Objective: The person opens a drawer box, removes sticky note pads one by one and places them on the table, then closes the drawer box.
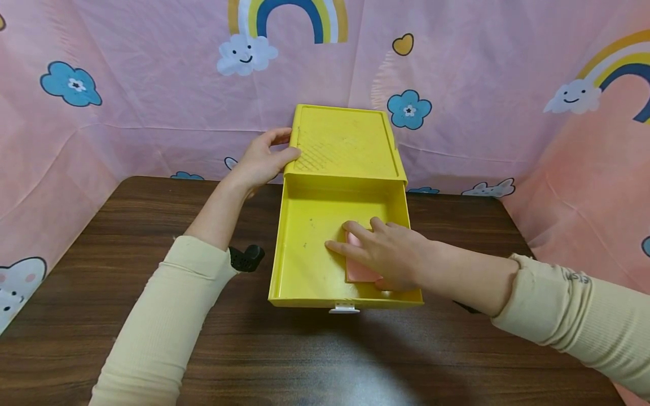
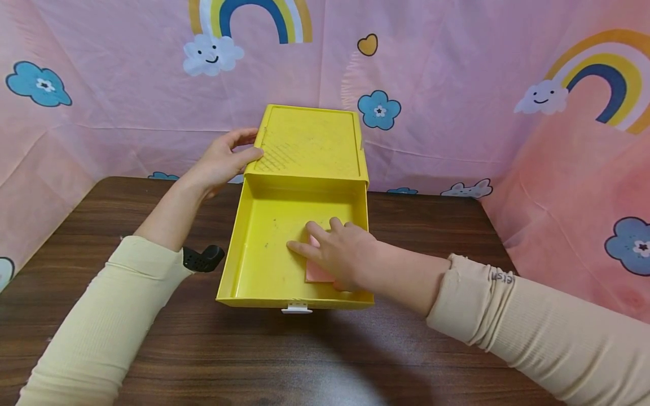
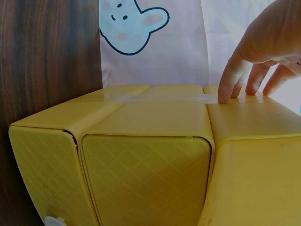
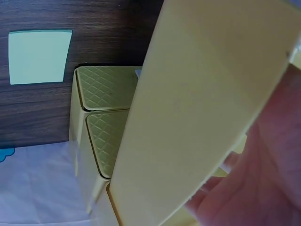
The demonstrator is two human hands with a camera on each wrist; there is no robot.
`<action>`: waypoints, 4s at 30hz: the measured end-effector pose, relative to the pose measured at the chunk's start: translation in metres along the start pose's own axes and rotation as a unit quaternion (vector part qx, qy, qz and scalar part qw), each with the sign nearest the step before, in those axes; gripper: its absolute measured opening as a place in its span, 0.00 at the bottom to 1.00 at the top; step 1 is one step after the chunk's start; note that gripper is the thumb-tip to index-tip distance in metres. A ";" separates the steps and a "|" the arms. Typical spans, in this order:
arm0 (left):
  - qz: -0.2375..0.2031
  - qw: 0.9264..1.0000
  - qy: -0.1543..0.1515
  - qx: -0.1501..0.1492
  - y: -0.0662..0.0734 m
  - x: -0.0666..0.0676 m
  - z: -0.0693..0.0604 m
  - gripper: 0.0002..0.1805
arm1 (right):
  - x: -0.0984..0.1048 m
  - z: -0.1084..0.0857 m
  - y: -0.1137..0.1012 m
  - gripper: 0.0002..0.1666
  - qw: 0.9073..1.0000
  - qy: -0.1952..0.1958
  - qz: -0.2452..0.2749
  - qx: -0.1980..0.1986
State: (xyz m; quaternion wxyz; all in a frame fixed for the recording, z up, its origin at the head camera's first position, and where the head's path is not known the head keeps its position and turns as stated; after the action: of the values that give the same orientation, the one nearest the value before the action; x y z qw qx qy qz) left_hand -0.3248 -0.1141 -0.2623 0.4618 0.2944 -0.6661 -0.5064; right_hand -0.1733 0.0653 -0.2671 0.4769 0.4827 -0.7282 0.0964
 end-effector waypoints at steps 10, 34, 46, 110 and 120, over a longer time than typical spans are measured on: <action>-0.005 1.000 -0.003 -0.006 0.001 0.000 0.000 0.33 | 0.003 -0.003 0.004 0.46 1.000 0.010 0.004 0.015; 0.004 1.000 0.006 -0.003 0.001 0.001 -0.001 0.33 | 0.016 -0.015 0.015 0.41 0.996 0.058 0.038 0.050; 0.010 1.000 0.010 0.001 0.001 0.002 -0.001 0.33 | 0.028 -0.025 0.020 0.43 0.993 0.091 0.050 0.060; 0.005 1.000 0.005 0.003 -0.002 0.002 -0.001 0.33 | -0.008 -0.080 0.077 0.42 0.974 0.189 0.124 0.018; -0.002 1.000 0.003 -0.002 -0.001 0.001 -0.001 0.33 | -0.021 -0.083 0.086 0.41 0.974 0.182 0.134 -0.009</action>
State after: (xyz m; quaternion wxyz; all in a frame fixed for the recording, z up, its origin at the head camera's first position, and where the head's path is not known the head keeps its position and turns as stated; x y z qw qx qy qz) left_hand -0.3244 -0.1152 -0.2629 0.4633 0.2959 -0.6635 -0.5075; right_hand -0.1901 0.1727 -0.2123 0.5883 0.3513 -0.6879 0.2392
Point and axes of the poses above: each hand's wrist, its own z-axis towards the middle knuckle, its own x-axis out of the back of the hand, y = z × x, the point moved 6 cm from there along z, towards the middle knuckle, and after that the axes turned 14 degrees about -y, right-handed, at the moved point
